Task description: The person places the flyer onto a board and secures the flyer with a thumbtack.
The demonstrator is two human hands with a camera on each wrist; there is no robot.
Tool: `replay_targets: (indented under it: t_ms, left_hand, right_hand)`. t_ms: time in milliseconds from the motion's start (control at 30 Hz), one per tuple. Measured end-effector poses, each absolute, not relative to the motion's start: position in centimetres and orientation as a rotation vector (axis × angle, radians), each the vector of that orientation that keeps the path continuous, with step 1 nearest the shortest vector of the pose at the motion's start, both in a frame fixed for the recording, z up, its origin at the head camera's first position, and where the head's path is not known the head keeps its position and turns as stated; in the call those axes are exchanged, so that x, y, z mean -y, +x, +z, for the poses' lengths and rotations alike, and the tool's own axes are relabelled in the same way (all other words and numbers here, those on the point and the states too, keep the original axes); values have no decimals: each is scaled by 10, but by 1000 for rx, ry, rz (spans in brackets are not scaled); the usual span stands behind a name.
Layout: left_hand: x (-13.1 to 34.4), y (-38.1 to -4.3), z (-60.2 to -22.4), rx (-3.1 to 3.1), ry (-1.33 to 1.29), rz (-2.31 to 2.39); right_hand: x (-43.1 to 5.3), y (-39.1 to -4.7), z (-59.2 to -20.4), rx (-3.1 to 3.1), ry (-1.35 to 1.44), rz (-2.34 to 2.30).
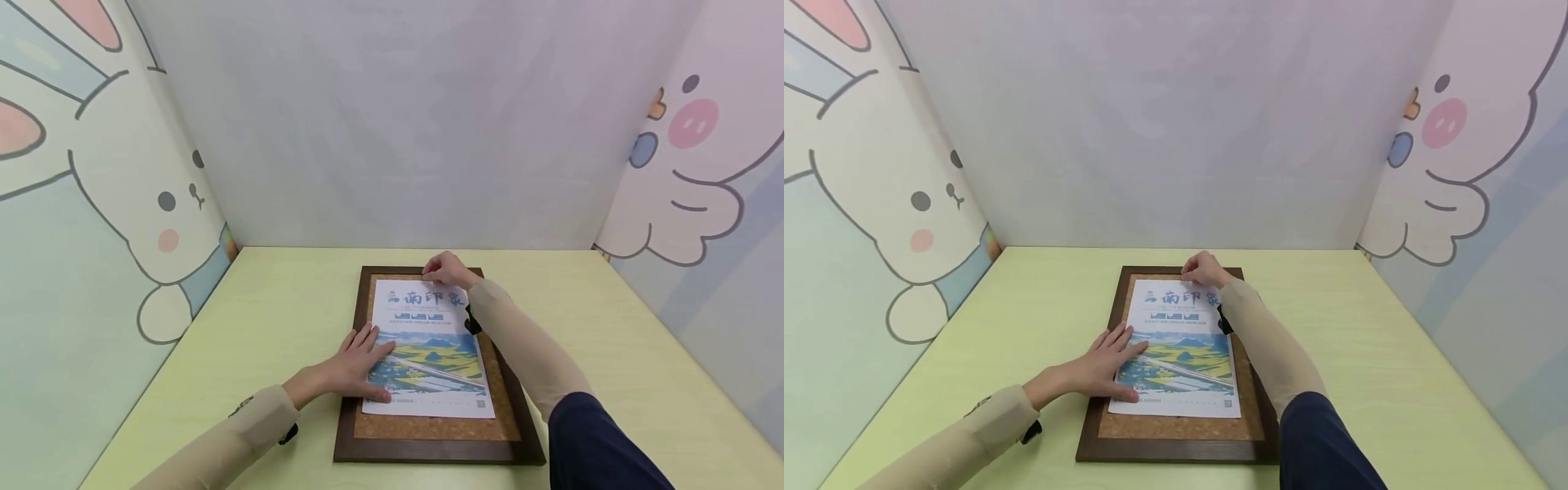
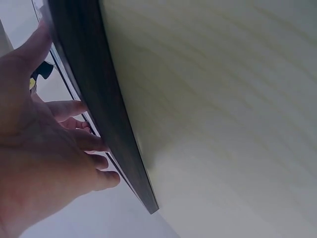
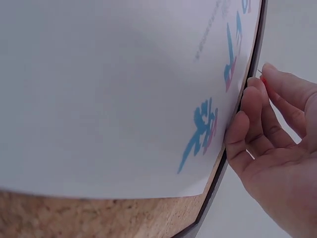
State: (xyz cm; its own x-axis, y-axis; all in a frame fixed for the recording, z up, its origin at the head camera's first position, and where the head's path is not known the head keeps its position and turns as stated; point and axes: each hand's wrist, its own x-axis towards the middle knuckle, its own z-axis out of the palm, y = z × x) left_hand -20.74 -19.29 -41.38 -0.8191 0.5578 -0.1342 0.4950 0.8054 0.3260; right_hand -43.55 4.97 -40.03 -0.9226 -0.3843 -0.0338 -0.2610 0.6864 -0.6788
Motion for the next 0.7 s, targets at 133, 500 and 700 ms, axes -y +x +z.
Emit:
replay_targets:
  t_ms: [133,500,700]
  left_hand:
    - [193,-207,-413,-2763,822,412]
    - [192,-205,-412,-2742,810,418]
    - [191,-204,-410,-2738,797,419]
  right_hand:
    - [-48,-433,-402,-2731,-560,-1036]
    - [-45,-428,-405,-2742,-622,-1019]
    - [-44,-427,-405,-2732,-595,-1048]
